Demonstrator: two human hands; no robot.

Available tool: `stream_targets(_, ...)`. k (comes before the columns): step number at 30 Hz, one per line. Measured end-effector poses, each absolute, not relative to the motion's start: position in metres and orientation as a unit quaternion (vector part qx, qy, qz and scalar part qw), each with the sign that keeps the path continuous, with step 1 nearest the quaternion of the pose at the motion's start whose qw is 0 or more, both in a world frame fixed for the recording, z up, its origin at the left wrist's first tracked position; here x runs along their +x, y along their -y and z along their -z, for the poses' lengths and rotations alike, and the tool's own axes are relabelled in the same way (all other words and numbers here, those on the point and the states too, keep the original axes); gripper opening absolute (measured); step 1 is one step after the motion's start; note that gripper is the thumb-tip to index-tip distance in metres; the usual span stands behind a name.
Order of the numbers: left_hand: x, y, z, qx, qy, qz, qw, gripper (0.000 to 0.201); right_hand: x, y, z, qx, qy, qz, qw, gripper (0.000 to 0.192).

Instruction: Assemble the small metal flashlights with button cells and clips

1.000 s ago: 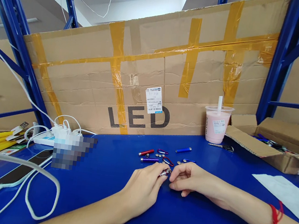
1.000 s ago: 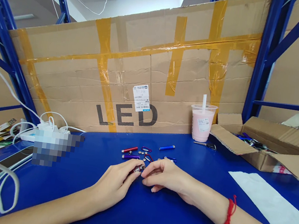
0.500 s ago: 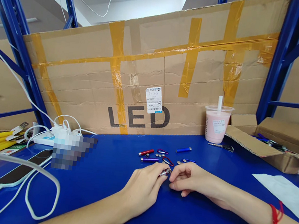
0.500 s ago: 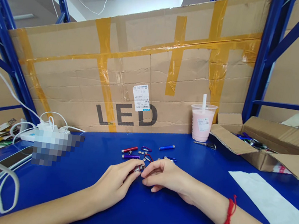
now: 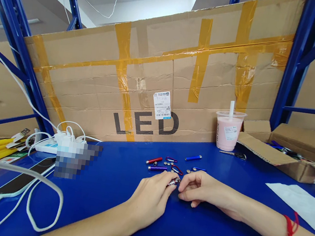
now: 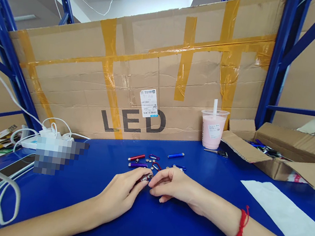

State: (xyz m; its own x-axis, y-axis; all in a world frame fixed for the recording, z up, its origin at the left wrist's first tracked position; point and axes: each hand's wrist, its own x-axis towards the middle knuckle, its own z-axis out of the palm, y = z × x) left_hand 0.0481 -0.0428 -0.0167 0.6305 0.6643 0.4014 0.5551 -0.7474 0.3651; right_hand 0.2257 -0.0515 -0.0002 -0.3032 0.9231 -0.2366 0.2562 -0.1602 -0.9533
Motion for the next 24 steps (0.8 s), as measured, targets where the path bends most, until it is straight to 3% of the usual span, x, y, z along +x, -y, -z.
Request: stream_targets(24,0.0481,0.0449,0.0158,0.896,-0.341,-0.262,0.108,0.020,0.2251,0.0514,-0.0006,-0.508,0.584,-0.562,0.294,0.017)
